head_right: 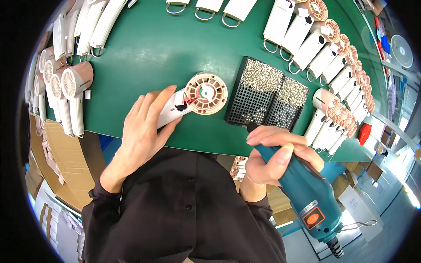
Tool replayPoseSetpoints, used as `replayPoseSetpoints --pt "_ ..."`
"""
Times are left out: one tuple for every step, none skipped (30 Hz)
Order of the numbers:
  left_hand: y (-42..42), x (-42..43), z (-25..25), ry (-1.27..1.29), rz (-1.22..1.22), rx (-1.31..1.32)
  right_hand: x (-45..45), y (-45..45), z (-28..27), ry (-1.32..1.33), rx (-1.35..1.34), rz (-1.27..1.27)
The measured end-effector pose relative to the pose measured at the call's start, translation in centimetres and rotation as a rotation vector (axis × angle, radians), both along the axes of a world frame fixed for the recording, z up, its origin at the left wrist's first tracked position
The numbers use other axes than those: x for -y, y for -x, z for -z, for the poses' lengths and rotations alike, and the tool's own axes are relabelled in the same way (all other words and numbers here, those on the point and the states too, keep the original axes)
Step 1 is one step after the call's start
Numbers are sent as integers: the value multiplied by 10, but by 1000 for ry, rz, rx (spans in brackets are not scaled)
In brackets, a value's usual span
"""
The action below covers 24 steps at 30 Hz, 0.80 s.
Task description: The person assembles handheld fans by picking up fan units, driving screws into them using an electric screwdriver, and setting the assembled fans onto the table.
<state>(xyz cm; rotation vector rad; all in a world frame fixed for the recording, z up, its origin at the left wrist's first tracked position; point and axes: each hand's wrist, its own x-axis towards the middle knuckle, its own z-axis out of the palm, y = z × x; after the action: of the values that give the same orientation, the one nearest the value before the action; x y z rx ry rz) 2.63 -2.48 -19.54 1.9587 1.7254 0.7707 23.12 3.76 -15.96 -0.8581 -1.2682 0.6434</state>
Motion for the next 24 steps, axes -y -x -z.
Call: replayPoseSetpoints --pt "0 0 -1 24 5 -4 1 -1 0 5 2 12" --pt "1 0 -2 25 4 -2 1 1 -2 7 -2 34" --pt "2 0 -1 29 16 -9 0 1 -3 8 -1 33" --pt "2 0 -2 33 28 -14 -1 2 -3 9 -17 38" --pt "2 -1 -2 33 29 -11 -1 2 -3 9 -34 43" --pt "2 -1 -2 39 36 -13 -1 1 -2 9 -33 44" --pt "3 -1 -2 47 42 -16 0 -1 0 24 -25 41" --pt "3 -1 -3 47 42 -16 0 -2 1 38 -17 37" --pt "3 -2 -4 41 42 -12 0 -1 1 39 -16 36" --pt "3 -2 -4 35 42 -8 0 1 2 25 4 27" --pt "3 -2 -4 35 42 -7 -1 2 2 9 24 17" --pt "2 -2 -5 39 38 16 -1 2 1 9 25 17" --pt "3 -1 -6 43 33 37 0 2 -2 8 26 14" --pt "4 -1 -7 43 27 37 0 2 -4 8 26 8" --pt "5 0 -8 66 68 1 1 2 -8 7 -6 -19" --pt "5 1 -9 91 110 -34 3 2 -13 4 -29 -8" --pt "2 1 -9 72 79 -17 5 1 -17 3 -51 4" --pt "1 1 -9 71 74 -16 4 -1 -21 -24 -55 -53" --pt "0 1 -9 65 97 -36 6 1 -25 -34 -72 -64" --pt "-1 1 -8 59 121 -57 6 4 -30 -44 -89 -74" --pt "-3 1 -8 56 112 -52 7 8 -36 -44 -106 -82" --pt "-4 1 -8 56 112 -49 7 12 -39 -60 -140 -110" --pt "-5 1 -9 38 106 -49 6 16 -42 -77 -174 -138" --pt "-5 0 -9 21 99 -50 6 21 -45 -84 -243 -195"
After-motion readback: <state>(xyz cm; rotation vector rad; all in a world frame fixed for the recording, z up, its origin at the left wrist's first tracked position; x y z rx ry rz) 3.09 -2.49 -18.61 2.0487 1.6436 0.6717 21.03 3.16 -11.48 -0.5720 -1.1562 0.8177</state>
